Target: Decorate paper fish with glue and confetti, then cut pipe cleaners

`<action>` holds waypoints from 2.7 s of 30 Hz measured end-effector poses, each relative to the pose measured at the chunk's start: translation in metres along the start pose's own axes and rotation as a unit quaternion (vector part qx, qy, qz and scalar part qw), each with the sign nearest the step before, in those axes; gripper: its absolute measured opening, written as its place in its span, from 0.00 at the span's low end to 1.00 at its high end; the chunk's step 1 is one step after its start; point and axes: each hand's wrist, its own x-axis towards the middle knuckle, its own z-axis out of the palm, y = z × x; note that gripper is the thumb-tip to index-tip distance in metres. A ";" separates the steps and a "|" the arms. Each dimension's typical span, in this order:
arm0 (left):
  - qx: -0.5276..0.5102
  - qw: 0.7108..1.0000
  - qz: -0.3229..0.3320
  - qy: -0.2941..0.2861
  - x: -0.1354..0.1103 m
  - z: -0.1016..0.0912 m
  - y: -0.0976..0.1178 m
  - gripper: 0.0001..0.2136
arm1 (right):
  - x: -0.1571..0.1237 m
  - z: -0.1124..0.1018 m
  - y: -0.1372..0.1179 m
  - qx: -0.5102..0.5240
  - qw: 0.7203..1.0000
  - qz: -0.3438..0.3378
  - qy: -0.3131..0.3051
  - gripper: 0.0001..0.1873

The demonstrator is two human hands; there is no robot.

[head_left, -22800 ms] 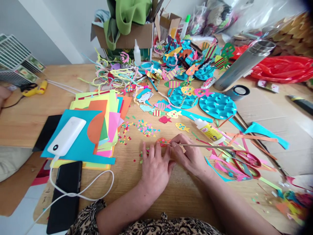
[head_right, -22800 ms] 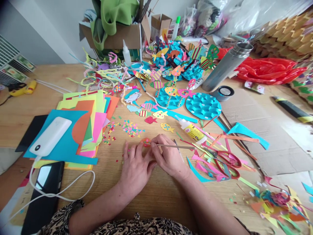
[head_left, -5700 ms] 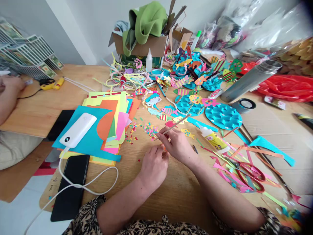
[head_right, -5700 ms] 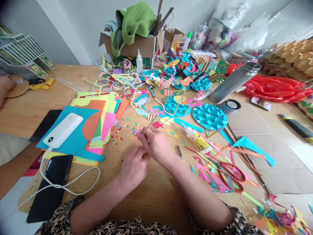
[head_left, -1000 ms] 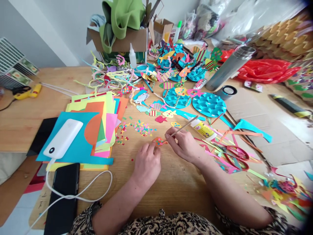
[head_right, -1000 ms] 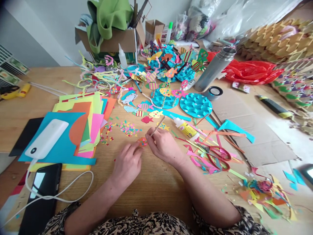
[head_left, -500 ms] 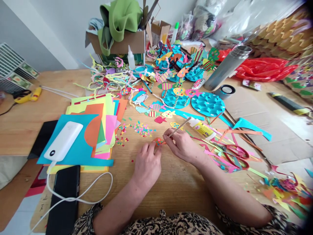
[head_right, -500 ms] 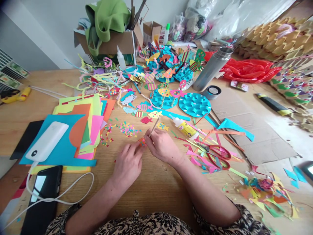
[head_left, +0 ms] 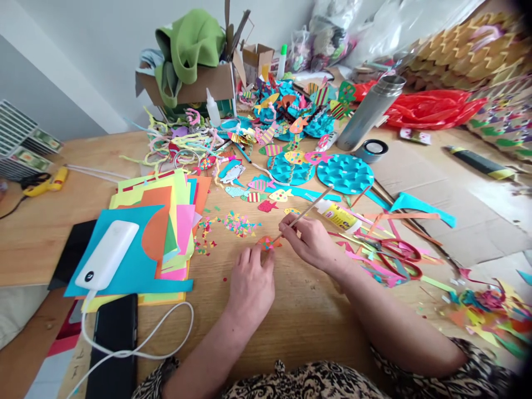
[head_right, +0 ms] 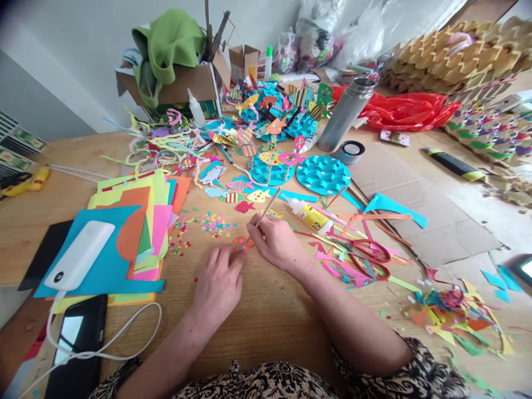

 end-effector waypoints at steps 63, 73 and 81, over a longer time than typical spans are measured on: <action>-0.055 0.998 -0.016 0.028 0.000 0.007 -0.003 0.18 | -0.011 -0.003 0.005 0.078 0.993 0.020 0.083 0.12; -0.170 0.977 -0.077 0.102 0.006 0.017 -0.014 0.17 | -0.033 0.007 0.013 -0.155 0.984 -0.088 -0.029 0.09; -0.231 0.959 -0.102 0.129 0.007 0.017 -0.017 0.18 | -0.028 0.007 0.011 -0.324 0.933 -0.130 -0.089 0.07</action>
